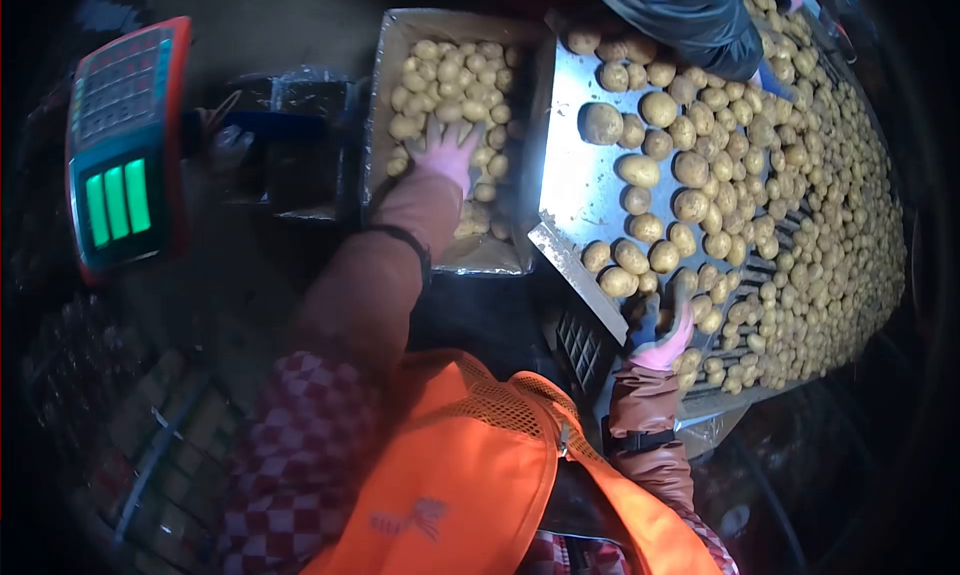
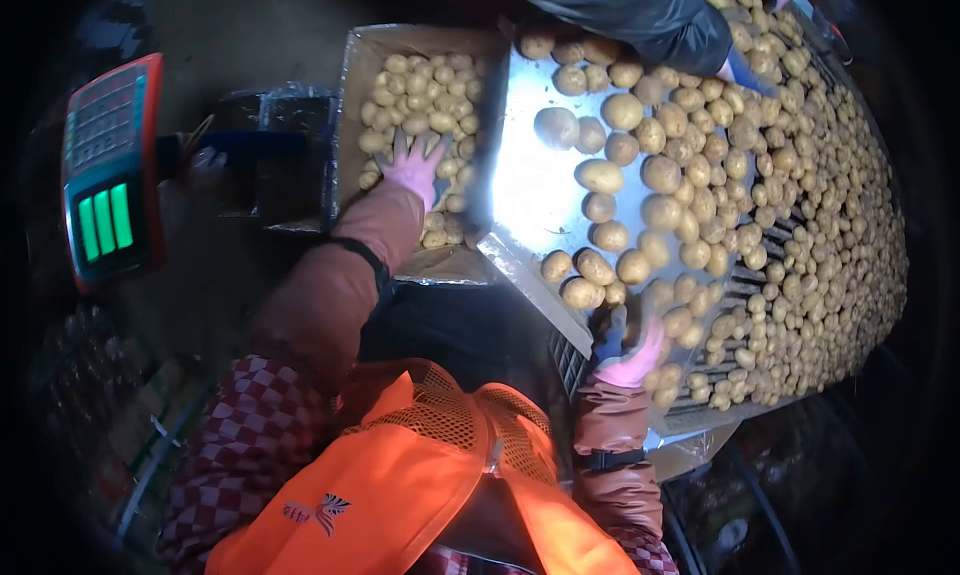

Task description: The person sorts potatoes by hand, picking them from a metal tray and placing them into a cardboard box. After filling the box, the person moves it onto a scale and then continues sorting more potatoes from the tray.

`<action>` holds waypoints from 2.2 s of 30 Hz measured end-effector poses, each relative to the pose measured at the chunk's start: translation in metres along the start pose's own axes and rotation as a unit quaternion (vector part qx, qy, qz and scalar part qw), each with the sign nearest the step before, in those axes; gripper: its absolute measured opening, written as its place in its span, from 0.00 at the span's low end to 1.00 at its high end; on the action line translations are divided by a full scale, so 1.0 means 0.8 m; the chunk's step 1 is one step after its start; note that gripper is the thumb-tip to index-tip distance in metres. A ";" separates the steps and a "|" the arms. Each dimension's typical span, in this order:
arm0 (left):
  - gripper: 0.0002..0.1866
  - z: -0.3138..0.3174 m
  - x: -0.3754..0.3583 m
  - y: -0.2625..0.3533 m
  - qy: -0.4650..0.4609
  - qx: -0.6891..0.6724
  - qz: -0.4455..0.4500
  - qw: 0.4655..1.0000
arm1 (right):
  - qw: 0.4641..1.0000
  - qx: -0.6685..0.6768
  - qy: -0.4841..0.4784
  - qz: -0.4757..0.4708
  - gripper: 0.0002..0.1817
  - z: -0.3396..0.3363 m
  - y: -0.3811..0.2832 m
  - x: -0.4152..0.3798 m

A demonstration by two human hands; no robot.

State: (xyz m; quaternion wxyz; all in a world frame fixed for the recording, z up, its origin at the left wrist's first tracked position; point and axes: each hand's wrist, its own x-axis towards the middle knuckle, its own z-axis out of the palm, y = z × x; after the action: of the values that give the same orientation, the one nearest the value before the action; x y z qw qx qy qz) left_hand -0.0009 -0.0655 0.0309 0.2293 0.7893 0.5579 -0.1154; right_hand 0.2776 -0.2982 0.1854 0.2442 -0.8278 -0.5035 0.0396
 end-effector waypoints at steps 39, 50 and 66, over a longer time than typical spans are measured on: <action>0.18 -0.009 -0.080 -0.066 -0.103 -0.115 -0.042 0.987 | 0.988 -0.144 -0.011 -0.057 0.19 0.004 -0.002 0.011; 0.24 0.014 0.025 -0.011 -0.182 0.064 -0.036 0.981 | 0.996 -0.091 -0.012 0.003 0.21 0.005 0.003 0.007; 0.20 0.012 0.018 -0.001 -0.240 0.131 0.004 0.962 | 0.997 -0.066 -0.021 0.028 0.21 0.002 -0.010 0.010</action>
State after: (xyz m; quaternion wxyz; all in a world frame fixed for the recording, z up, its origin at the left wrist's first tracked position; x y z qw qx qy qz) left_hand 0.0041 -0.0583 0.0163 0.2513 0.7635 0.4634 -0.3731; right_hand 0.2746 -0.2875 0.1893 0.1771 -0.8548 -0.4868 0.0304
